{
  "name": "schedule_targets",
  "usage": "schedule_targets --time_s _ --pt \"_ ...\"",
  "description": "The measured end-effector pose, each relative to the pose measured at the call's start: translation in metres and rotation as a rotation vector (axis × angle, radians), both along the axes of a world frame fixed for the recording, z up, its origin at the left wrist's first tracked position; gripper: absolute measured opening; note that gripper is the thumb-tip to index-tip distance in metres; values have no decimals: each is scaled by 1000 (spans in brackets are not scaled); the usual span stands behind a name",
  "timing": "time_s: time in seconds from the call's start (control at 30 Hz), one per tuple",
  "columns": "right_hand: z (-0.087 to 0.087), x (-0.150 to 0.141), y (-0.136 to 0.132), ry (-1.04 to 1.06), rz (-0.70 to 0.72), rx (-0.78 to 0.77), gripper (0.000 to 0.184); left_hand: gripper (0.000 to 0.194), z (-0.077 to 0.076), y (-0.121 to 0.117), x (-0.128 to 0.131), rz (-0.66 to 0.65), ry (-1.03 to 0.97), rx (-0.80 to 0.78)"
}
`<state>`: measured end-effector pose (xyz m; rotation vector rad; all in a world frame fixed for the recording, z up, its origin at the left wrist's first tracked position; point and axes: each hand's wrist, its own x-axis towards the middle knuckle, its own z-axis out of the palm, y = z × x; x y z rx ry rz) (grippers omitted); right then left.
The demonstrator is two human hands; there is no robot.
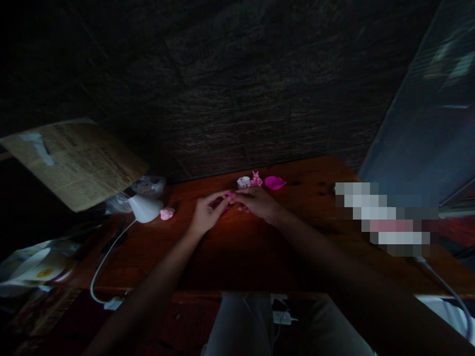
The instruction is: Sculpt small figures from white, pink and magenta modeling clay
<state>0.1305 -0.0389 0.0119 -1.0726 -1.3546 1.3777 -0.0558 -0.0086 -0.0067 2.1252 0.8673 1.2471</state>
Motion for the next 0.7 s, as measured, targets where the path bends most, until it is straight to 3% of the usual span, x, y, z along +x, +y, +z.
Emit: schedule_targets --time_s 0.27,0.4,0.7 --pt "-2 0 0 -59 6 5 24 31 -1 -1 2 -59 -12 -70" --pt "1 -1 -2 -73 -10 2 21 26 0 -2 3 -43 -35 -66" --pt "1 0 0 -149 -47 2 20 27 -1 1 3 21 -180 -220"
